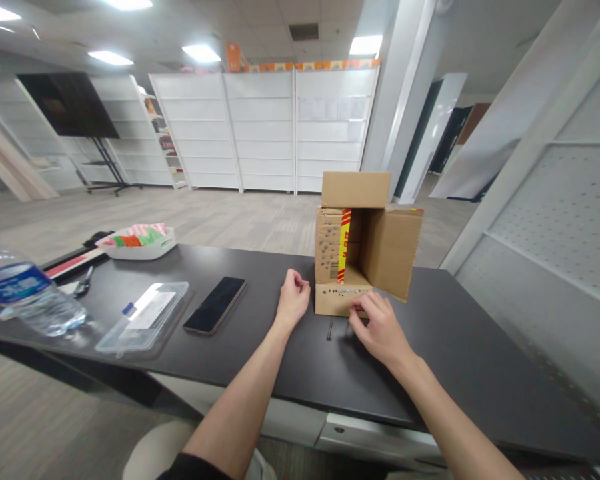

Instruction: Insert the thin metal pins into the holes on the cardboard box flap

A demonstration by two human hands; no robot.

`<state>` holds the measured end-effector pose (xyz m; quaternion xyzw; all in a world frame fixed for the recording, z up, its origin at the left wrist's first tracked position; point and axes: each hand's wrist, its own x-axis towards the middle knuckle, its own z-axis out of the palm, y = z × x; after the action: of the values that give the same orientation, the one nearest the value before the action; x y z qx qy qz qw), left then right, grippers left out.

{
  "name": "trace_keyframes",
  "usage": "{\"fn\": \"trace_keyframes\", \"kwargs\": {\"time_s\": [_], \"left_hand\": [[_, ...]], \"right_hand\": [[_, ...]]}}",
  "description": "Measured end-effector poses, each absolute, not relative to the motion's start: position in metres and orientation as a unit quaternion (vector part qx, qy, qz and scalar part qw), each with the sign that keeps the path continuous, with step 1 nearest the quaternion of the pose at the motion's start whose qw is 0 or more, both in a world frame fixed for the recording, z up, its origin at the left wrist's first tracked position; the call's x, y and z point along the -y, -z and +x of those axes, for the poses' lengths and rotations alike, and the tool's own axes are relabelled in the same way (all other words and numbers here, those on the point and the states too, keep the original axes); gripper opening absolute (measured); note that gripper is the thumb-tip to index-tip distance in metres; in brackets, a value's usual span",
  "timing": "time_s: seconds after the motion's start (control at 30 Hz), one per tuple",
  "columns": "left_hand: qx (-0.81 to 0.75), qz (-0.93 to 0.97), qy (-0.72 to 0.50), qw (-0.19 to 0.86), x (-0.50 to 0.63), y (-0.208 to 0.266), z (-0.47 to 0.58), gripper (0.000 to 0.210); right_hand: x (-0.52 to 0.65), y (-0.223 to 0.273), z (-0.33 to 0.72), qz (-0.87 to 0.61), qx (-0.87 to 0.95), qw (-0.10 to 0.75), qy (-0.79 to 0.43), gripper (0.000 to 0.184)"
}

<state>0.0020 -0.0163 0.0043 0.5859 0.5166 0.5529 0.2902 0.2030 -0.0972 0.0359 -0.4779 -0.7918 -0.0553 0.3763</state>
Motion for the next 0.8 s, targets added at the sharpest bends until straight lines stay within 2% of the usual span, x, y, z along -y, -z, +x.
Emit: {"fn": "trace_keyframes", "kwargs": {"time_s": [0.8], "left_hand": [[-0.511, 0.594, -0.553, 0.284, 0.016, -0.002, 0.0, 0.016]], "right_hand": [[0.119, -0.025, 0.196, -0.439, 0.859, 0.263, -0.022, 0.01]]}}
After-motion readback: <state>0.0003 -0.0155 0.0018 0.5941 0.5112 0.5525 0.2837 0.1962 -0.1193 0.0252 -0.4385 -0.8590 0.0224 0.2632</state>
